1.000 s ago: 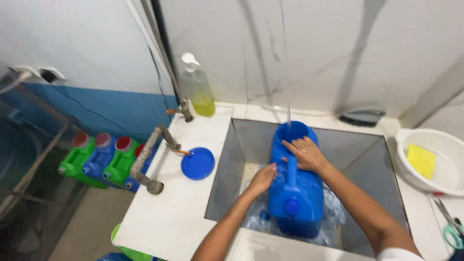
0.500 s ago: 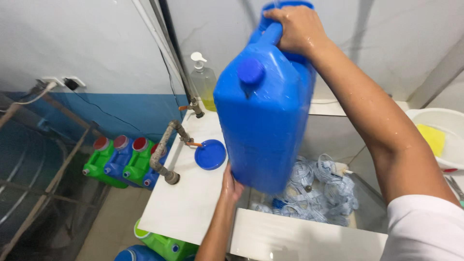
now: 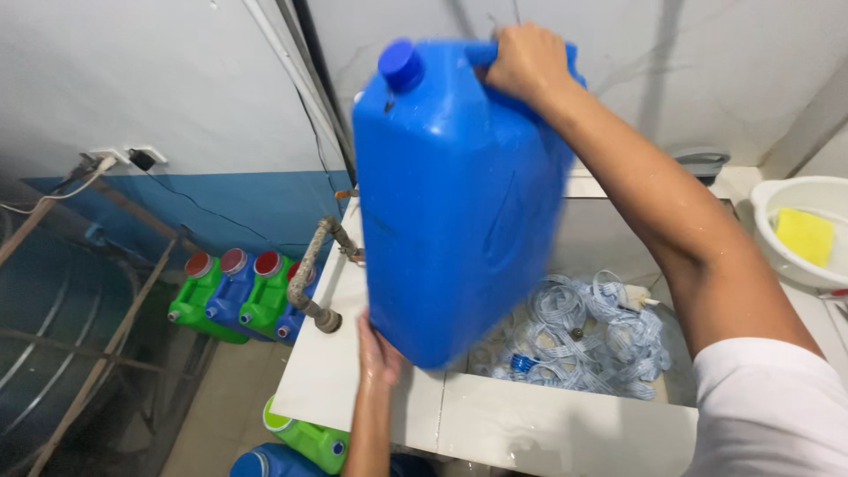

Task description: The person cleans a blue plastic container with a sponge and rinses it under running water. They then fill the container with water from a tap, wipe the exterior with a cloth, and place a lid on top.

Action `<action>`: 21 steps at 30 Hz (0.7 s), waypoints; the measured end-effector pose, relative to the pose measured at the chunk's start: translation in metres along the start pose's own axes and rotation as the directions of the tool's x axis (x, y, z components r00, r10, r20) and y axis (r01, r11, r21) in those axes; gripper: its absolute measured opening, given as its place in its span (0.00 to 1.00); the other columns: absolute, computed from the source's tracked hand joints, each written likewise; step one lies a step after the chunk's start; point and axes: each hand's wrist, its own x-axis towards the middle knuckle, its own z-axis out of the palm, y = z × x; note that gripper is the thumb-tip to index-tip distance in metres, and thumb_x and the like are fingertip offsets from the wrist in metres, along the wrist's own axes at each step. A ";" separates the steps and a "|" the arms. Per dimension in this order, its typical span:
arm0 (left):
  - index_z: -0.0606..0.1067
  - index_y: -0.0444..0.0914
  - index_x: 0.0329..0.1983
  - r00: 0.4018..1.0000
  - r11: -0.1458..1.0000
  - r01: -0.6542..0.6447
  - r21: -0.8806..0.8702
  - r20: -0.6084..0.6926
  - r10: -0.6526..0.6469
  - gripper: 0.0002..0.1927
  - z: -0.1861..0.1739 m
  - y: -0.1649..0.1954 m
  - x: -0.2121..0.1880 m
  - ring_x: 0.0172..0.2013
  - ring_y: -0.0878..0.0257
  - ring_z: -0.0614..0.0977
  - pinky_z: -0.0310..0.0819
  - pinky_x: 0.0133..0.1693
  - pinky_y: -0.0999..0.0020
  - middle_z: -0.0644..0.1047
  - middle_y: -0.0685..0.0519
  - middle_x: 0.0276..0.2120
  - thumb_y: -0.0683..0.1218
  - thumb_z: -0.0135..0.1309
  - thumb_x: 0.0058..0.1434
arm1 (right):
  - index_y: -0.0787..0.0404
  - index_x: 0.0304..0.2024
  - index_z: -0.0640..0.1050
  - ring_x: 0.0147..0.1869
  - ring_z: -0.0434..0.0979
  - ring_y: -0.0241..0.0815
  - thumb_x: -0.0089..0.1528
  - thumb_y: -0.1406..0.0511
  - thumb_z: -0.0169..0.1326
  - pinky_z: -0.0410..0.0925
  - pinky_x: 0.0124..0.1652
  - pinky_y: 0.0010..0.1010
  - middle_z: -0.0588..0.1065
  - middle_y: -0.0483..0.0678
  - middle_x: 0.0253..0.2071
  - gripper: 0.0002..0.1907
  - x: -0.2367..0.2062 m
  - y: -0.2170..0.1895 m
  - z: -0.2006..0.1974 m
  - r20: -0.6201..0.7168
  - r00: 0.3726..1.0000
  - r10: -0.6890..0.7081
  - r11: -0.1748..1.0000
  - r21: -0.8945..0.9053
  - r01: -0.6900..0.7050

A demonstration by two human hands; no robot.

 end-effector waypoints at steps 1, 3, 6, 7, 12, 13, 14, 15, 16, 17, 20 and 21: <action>0.68 0.41 0.64 0.996 0.995 0.079 -0.058 -0.030 -0.081 0.29 -0.006 -0.007 -0.009 0.51 0.62 0.81 0.79 0.49 0.64 0.76 0.54 0.58 0.63 0.42 0.69 | 0.63 0.32 0.84 0.36 0.79 0.68 0.54 0.48 0.65 0.72 0.38 0.56 0.78 0.65 0.30 0.24 -0.006 -0.007 0.005 0.038 0.999 0.009 1.000 -0.010 -0.009; 0.67 0.40 0.65 0.998 0.999 0.031 0.035 -0.057 -0.028 0.32 -0.027 0.013 -0.027 0.52 0.59 0.80 0.78 0.51 0.61 0.74 0.49 0.59 0.65 0.43 0.68 | 0.64 0.31 0.84 0.37 0.80 0.67 0.51 0.50 0.65 0.73 0.40 0.54 0.78 0.64 0.31 0.23 -0.012 -0.020 0.011 0.114 0.993 0.031 0.999 -0.048 -0.025; 0.65 0.37 0.67 0.989 0.981 -0.069 0.180 -0.115 0.091 0.37 -0.047 0.083 -0.025 0.54 0.54 0.79 0.77 0.53 0.55 0.73 0.44 0.59 0.67 0.43 0.65 | 0.59 0.33 0.85 0.36 0.79 0.68 0.55 0.51 0.64 0.72 0.38 0.56 0.78 0.63 0.30 0.19 -0.005 -0.025 0.005 -0.034 0.998 0.055 0.996 0.066 -0.053; 0.64 0.36 0.67 0.984 0.975 -0.146 0.166 -0.081 0.161 0.39 -0.045 0.095 -0.014 0.54 0.52 0.79 0.77 0.54 0.53 0.73 0.42 0.59 0.68 0.43 0.65 | 0.59 0.34 0.85 0.36 0.79 0.68 0.57 0.50 0.64 0.71 0.37 0.56 0.79 0.62 0.31 0.19 0.000 -0.022 -0.001 -0.119 0.993 0.016 0.992 0.125 -0.001; 0.57 0.40 0.74 0.981 0.989 -0.146 0.032 -0.122 0.149 0.43 -0.010 0.033 0.030 0.65 0.56 0.69 0.65 0.64 0.58 0.66 0.50 0.66 0.70 0.41 0.65 | 0.64 0.37 0.84 0.35 0.79 0.67 0.57 0.50 0.67 0.71 0.35 0.57 0.79 0.63 0.32 0.23 -0.002 -0.008 -0.015 -0.366 0.920 -0.144 0.972 0.121 0.200; 0.56 0.44 0.76 0.987 0.996 -0.086 0.024 -0.137 0.088 0.43 -0.010 0.013 0.023 0.66 0.58 0.64 0.60 0.65 0.60 0.62 0.54 0.67 0.71 0.38 0.64 | 0.65 0.34 0.84 0.34 0.79 0.68 0.55 0.51 0.66 0.71 0.35 0.57 0.79 0.64 0.30 0.23 -0.009 -0.010 -0.011 -0.226 0.968 -0.105 0.990 0.064 0.123; 0.58 0.40 0.74 0.993 0.998 -0.055 0.042 -0.102 0.059 0.42 -0.014 0.002 0.012 0.66 0.57 0.67 0.62 0.64 0.60 0.65 0.50 0.67 0.68 0.43 0.64 | 0.65 0.32 0.84 0.34 0.79 0.68 0.54 0.51 0.66 0.71 0.35 0.56 0.78 0.65 0.29 0.22 -0.018 -0.014 -0.005 -0.090 0.994 -0.056 0.998 -0.006 0.055; 0.61 0.35 0.72 0.997 0.998 -0.025 0.059 -0.069 0.029 0.42 -0.019 -0.001 0.000 0.65 0.55 0.69 0.64 0.64 0.61 0.68 0.46 0.67 0.66 0.47 0.64 | 0.65 0.29 0.83 0.33 0.79 0.69 0.52 0.51 0.65 0.72 0.35 0.56 0.77 0.66 0.28 0.22 -0.024 -0.019 0.000 0.044 0.999 0.006 0.996 -0.085 -0.002; 0.61 0.36 0.71 0.994 0.996 0.004 0.094 -0.108 0.007 0.41 -0.026 0.006 -0.009 0.64 0.53 0.71 0.67 0.62 0.58 0.69 0.44 0.66 0.66 0.46 0.64 | 0.66 0.29 0.83 0.33 0.79 0.68 0.53 0.52 0.65 0.72 0.36 0.55 0.77 0.66 0.27 0.22 -0.027 -0.024 0.004 0.052 0.999 0.002 0.998 -0.064 0.002; 0.60 0.38 0.71 0.989 0.992 0.036 0.124 -0.146 -0.017 0.40 -0.033 0.023 -0.017 0.63 0.51 0.73 0.70 0.60 0.55 0.69 0.42 0.65 0.67 0.45 0.63 | 0.66 0.29 0.83 0.33 0.79 0.68 0.53 0.52 0.65 0.72 0.36 0.54 0.77 0.66 0.27 0.21 -0.029 -0.028 0.006 0.061 0.998 -0.004 0.999 -0.049 0.006; 0.65 0.36 0.67 0.976 0.988 -0.012 0.156 -0.213 0.046 0.43 -0.041 0.081 -0.020 0.55 0.44 0.79 0.78 0.50 0.48 0.72 0.33 0.60 0.71 0.40 0.61 | 0.64 0.31 0.84 0.32 0.79 0.67 0.56 0.50 0.65 0.72 0.34 0.54 0.77 0.64 0.26 0.22 -0.012 -0.032 0.001 -0.059 0.998 0.003 0.997 0.072 0.001; 0.64 0.37 0.68 0.982 0.989 -0.114 0.099 -0.141 0.127 0.43 -0.033 0.088 -0.009 0.57 0.45 0.77 0.77 0.52 0.49 0.71 0.36 0.61 0.71 0.41 0.61 | 0.63 0.32 0.84 0.31 0.79 0.66 0.57 0.49 0.66 0.71 0.33 0.54 0.77 0.64 0.26 0.22 -0.002 -0.031 -0.003 -0.129 0.992 0.008 0.992 0.123 0.008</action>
